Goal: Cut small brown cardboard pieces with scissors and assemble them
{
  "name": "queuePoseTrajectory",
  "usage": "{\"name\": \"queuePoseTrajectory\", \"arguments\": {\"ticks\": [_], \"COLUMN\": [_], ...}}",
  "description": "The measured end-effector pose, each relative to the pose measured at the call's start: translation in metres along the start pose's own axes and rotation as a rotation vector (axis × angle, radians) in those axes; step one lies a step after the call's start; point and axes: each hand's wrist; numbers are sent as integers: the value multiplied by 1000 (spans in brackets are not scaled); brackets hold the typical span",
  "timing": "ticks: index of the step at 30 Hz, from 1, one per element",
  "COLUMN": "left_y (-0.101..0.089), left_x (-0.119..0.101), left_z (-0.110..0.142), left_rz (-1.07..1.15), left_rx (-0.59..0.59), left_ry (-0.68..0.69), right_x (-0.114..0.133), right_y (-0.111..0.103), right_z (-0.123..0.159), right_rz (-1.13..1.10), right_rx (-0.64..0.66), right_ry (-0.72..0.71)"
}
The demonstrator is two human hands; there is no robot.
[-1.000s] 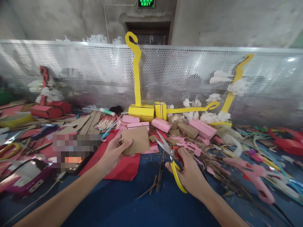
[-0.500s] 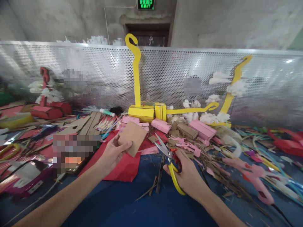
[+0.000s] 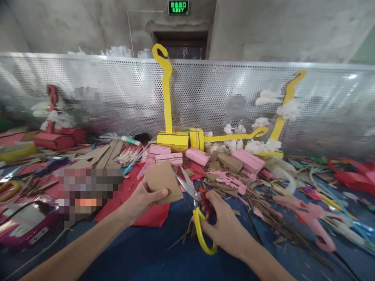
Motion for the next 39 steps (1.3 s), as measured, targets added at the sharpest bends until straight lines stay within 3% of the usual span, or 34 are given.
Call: {"name": "queuePoseTrajectory", "arguments": {"ticks": [8,17,26,34,39], "left_y": [4,7,7,9,2], "left_x": [4,11,13,-6,-12], "left_z": [4,5,4,8,6], "left_rz": [-53,-12,0,130,136], "left_rx": [98,103,130,225,303], "left_ry": [-44,-101,-82,-27,5], "right_x": [25,21,8,6,6], "right_y": [-3,-1,4,-3,-14], "right_z": [-3,-3,2,6,10], "right_rz": [-203,-206,-131,-219,-59], "right_rx": [150,132,92,-48,5], "right_ry": [68,149,107,96,54]}}
Point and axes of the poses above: each hand's wrist, its own z-axis away from the middle knuckle, its own y-axis out of the palm, x = y × z, and after that the axes turned 12 degrees about -y, right-handed
